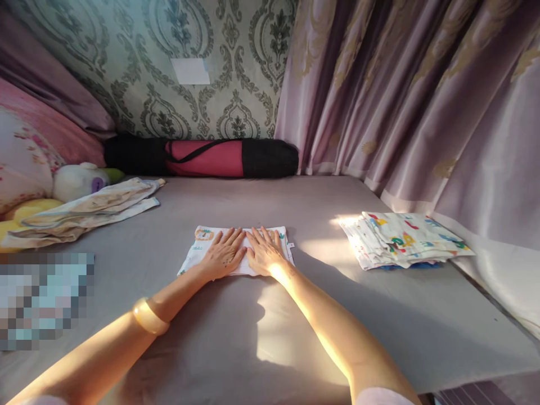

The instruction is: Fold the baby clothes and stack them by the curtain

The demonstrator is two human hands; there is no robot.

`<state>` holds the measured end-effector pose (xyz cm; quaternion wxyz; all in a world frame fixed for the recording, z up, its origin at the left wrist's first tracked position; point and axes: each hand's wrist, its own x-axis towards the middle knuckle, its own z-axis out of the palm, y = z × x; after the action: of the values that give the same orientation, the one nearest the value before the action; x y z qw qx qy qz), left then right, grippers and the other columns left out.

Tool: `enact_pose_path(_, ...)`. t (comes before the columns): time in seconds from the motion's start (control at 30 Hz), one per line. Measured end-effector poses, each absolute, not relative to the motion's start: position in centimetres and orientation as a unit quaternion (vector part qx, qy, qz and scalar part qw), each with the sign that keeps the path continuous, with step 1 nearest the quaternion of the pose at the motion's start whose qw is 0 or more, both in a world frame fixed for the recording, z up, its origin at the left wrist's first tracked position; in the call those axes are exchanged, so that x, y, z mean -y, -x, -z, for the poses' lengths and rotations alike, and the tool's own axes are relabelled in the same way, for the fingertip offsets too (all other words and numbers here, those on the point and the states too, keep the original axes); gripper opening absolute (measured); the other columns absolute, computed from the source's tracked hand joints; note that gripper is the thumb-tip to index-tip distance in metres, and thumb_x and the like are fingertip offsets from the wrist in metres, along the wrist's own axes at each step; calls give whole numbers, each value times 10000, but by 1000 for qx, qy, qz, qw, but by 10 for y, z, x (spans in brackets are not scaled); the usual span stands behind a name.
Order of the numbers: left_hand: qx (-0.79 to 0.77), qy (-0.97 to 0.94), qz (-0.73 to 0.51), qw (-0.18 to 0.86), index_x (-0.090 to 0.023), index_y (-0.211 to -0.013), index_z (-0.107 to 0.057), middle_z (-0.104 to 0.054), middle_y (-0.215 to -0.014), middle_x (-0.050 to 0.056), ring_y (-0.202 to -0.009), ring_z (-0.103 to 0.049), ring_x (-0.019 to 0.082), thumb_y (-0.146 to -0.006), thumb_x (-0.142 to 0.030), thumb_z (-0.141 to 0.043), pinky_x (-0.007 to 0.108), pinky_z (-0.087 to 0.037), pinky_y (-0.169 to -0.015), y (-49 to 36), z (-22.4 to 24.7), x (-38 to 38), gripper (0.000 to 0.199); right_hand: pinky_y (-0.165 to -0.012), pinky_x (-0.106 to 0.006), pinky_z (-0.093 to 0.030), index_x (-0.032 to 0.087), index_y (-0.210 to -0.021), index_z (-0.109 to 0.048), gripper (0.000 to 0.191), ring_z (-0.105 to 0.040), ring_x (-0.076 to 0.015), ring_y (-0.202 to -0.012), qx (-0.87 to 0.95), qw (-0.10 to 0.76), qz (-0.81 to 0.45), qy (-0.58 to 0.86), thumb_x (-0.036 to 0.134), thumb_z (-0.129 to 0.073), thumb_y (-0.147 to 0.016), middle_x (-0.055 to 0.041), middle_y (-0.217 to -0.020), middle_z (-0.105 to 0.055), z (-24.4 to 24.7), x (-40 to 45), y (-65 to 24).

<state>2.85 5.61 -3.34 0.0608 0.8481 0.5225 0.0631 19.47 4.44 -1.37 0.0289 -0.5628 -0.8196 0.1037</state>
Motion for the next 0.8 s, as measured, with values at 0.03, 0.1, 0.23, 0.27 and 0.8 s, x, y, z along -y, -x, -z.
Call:
enact_pose_path(0.03,-522,-848,-67,65,-130,-1495,-363,-330,-1561,130,-1461,-252,317,-985,-392,-288,560,-192,-1173,-28,34,-57,579,-1178,-591,-97,194,-1539,-287,588,-150,-277,-1483,819,33,-107,563,336,-279,-968,-45,-1601,-237,13,-45,-195)
enact_pose_path(0.1,-517,-849,-72,77,-139,-1496,-360,-330,-1560,137,-1462,-246,325,-983,-396,-286,574,-188,-1166,-26,34,-61,579,-1176,-599,-86,193,-1539,-286,589,-150,-282,-1483,817,34,-117,563,335,-281,-967,-44,-1603,-229,12,-45,-195)
enact_pose_path(0.23,-490,-863,-61,106,-152,-1499,-343,-298,-1573,154,-1467,-230,321,-971,-472,-308,559,-195,-1160,-12,29,-67,618,-1169,-612,-102,180,-1542,-273,586,-122,-289,-1488,820,35,-137,554,346,-255,-980,-55,-1610,-199,9,-47,-202)
enact_pose_path(0.27,-491,-863,-71,93,-148,-1493,-352,-296,-1574,159,-1470,-224,316,-967,-485,-317,549,-178,-1168,-8,28,-67,626,-1170,-608,-100,165,-1543,-266,587,-112,-286,-1489,820,44,-127,556,348,-243,-985,-65,-1611,-191,9,-48,-205)
enact_pose_path(0.8,-566,-818,-77,69,-92,-1447,-413,-356,-1541,193,-1451,-268,340,-975,-535,-276,552,-200,-1159,18,32,-64,661,-1200,-500,-136,58,-1506,-329,593,-212,-266,-1469,805,50,-69,587,353,-224,-1002,-146,-1569,-294,23,-50,-227)
